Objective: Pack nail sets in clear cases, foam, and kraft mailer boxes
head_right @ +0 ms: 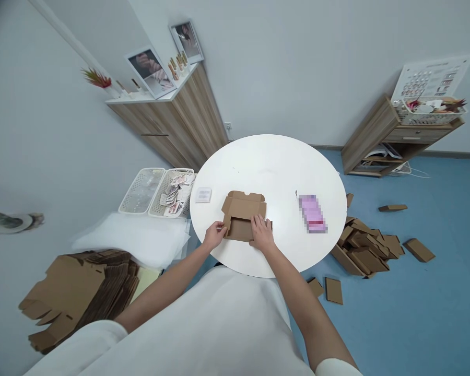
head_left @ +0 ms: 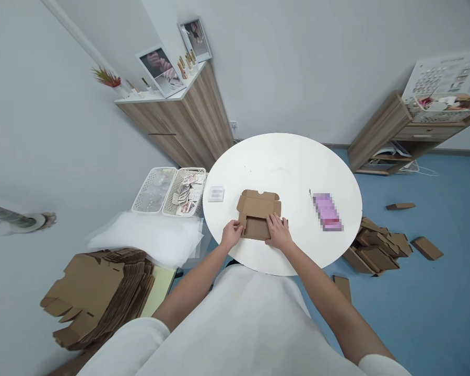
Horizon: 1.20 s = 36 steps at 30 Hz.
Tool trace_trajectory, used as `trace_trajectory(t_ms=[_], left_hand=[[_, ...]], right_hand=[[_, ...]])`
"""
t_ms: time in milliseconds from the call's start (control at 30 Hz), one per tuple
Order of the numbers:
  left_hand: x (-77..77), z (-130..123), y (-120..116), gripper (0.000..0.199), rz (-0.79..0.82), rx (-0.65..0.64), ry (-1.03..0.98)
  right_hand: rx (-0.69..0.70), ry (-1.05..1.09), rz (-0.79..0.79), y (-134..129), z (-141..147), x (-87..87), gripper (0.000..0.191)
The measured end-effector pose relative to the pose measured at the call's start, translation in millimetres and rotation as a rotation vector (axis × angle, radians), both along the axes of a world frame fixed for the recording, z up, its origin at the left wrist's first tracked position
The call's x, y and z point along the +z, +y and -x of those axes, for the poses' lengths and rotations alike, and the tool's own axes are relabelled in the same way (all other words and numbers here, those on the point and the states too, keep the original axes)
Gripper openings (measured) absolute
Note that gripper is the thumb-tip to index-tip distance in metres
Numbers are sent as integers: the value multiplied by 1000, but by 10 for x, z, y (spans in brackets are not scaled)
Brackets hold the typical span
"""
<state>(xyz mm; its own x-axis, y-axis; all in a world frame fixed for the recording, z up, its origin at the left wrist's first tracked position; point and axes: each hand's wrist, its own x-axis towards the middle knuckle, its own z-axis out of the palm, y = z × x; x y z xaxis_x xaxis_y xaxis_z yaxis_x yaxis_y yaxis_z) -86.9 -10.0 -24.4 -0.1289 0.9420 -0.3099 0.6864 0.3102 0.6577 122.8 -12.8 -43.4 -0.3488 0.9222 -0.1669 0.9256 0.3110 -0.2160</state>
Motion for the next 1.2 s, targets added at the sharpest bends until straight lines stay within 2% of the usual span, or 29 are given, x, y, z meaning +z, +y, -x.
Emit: trace_trajectory(t_ms=[133,367,533,767,967,1033,1067,1200], left_hand=[[-27,70,41,27,43,16,83],[-40,217,66,21,128,-152,50],[-57,280,71,21,108,-283,112],[-106,325,81,15,82,-316,225],[-159,318,87,20,1,-374,261],[-144,357,46,30,-42,-401,206],[-127,386,27,40,-66,-421,169],[-9,506,39,99,-76,-625,116]], right_hand=[[15,2,16,-18,33,17,101],[30,-21,82,-58,110,61,109],[10,-93,101,-63,160,108,110],[5,-149,106,-142,243,169,112],[-34,-160,118,-258,272,198,115],[-42,-167,120,-280,270,211,112],[-46,-172,120,-287,270,216,111],[-53,-197,120,-288,286,211,109]])
